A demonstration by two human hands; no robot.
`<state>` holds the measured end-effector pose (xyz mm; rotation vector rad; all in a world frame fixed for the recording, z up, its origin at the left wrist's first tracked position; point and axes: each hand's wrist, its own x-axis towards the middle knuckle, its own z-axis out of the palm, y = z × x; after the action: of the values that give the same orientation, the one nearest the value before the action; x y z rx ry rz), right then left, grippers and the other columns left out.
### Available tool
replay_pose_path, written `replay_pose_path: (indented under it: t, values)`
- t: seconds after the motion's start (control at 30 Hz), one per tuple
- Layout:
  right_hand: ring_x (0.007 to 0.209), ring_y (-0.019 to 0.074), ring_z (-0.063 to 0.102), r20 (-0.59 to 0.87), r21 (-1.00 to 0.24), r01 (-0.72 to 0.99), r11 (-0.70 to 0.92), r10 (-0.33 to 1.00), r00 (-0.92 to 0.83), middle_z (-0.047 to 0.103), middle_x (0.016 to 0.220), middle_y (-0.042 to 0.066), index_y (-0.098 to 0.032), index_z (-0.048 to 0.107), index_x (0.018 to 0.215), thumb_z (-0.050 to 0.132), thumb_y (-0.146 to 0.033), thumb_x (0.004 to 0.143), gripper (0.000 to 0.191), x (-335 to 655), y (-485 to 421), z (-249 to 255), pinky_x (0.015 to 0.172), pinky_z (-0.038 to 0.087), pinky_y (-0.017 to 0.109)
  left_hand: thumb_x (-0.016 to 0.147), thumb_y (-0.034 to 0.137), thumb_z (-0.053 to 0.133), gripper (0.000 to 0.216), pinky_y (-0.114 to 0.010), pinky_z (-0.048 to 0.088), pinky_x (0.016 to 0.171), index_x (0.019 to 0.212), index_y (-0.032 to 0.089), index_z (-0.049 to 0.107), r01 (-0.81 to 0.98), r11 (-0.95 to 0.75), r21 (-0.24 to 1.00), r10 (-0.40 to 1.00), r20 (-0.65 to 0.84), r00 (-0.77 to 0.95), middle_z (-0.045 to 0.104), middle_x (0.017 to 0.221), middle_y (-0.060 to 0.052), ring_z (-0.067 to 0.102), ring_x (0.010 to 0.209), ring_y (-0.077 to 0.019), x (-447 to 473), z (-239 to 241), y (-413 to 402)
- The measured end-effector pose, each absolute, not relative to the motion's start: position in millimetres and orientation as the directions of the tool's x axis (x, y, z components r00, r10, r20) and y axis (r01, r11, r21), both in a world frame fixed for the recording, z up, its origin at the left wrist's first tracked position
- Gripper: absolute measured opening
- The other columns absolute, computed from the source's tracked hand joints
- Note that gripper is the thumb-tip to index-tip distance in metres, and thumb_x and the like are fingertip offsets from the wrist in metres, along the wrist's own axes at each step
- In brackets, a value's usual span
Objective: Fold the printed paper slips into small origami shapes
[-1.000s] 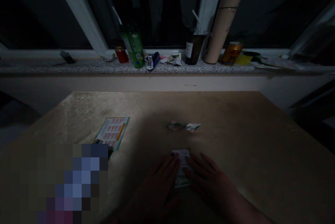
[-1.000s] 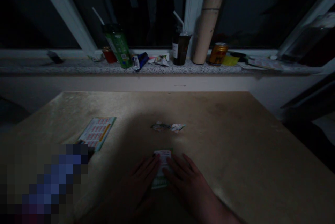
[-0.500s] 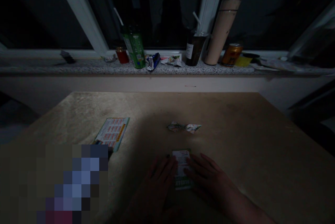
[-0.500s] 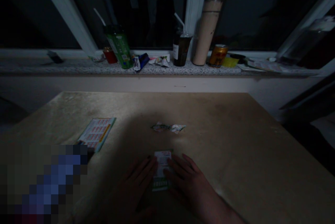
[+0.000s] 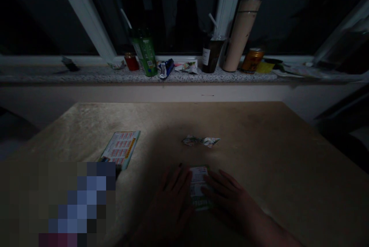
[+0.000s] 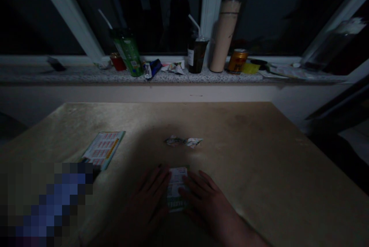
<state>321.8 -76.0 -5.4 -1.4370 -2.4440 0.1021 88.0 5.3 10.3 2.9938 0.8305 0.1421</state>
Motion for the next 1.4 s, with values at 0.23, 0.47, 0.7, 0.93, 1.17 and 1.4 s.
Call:
replay_pose_path:
  t: [0.23,0.47,0.7,0.93,1.17,1.4]
  values:
    - [0.130,0.0249,0.036,0.215,-0.201,0.846,0.493,0.865,-0.453,0.043,0.140,0.004,-0.027,0.044,0.133,0.053,-0.026,0.087,0.046,321.4,-76.0,-3.3,0.104,0.034,0.050,0.091,0.042,0.041,0.068,-0.049,0.015,0.110,0.146,0.022,0.007,0.499,-0.856,0.137,0.506,0.026,0.862,0.017,0.152,-0.003,0.017,0.137,-0.0261,86.8,13.3,6.0]
    - [0.127,0.0248,0.041,0.208,-0.205,0.848,0.489,0.868,-0.450,0.049,0.136,0.005,-0.027,0.048,0.130,0.053,-0.028,0.088,0.043,319.8,-75.7,4.6,0.103,0.036,0.048,0.092,0.044,0.041,0.067,-0.054,0.013,0.109,0.146,0.025,0.008,0.495,-0.855,0.158,0.498,-0.018,0.867,0.014,0.152,-0.004,0.015,0.138,-0.0271,88.2,19.8,6.1]
    - [0.110,0.0180,0.057,0.314,-0.304,0.852,0.425,0.889,-0.332,0.065,0.116,-0.001,-0.027,0.062,0.111,0.048,-0.023,0.092,0.024,313.8,-66.9,7.2,0.097,0.042,0.038,0.090,0.052,0.039,0.068,-0.056,0.011,0.109,0.146,0.025,0.009,0.489,-0.850,0.197,0.493,-0.033,0.869,0.017,0.152,-0.003,0.013,0.138,-0.0280,88.1,18.6,8.4]
    - [0.084,0.0193,0.060,0.311,-0.434,0.830,0.351,0.923,-0.228,0.069,0.090,0.005,-0.021,0.065,0.095,0.043,-0.022,0.093,0.022,310.8,-43.8,23.8,0.077,0.048,0.035,0.091,0.053,0.038,0.068,-0.057,0.009,0.109,0.146,0.021,0.014,0.473,-0.856,0.208,0.479,-0.023,0.878,0.017,0.151,-0.007,0.014,0.138,-0.0300,86.9,22.6,7.3]
    - [0.074,0.0200,0.056,0.385,-0.260,0.923,0.284,0.907,-0.171,0.062,0.079,0.006,-0.018,0.063,0.081,0.043,-0.020,0.092,0.023,307.1,-21.9,7.1,0.067,0.045,0.032,0.089,0.053,0.042,0.063,-0.057,0.011,0.110,0.140,0.019,0.031,0.465,-0.859,0.214,0.472,-0.017,0.881,0.025,0.149,-0.008,0.014,0.138,-0.0302,83.8,21.3,8.5]
    - [0.074,0.0210,0.054,0.364,-0.057,0.967,0.248,0.907,-0.211,0.062,0.083,0.007,-0.020,0.062,0.085,0.048,-0.012,0.088,0.016,304.2,-19.3,-1.0,0.067,0.043,0.033,0.088,0.048,0.045,0.073,-0.055,0.012,0.110,0.146,0.018,0.012,0.460,-0.858,0.228,0.475,0.009,0.880,0.020,0.151,-0.009,0.013,0.138,-0.0296,82.0,13.0,9.4]
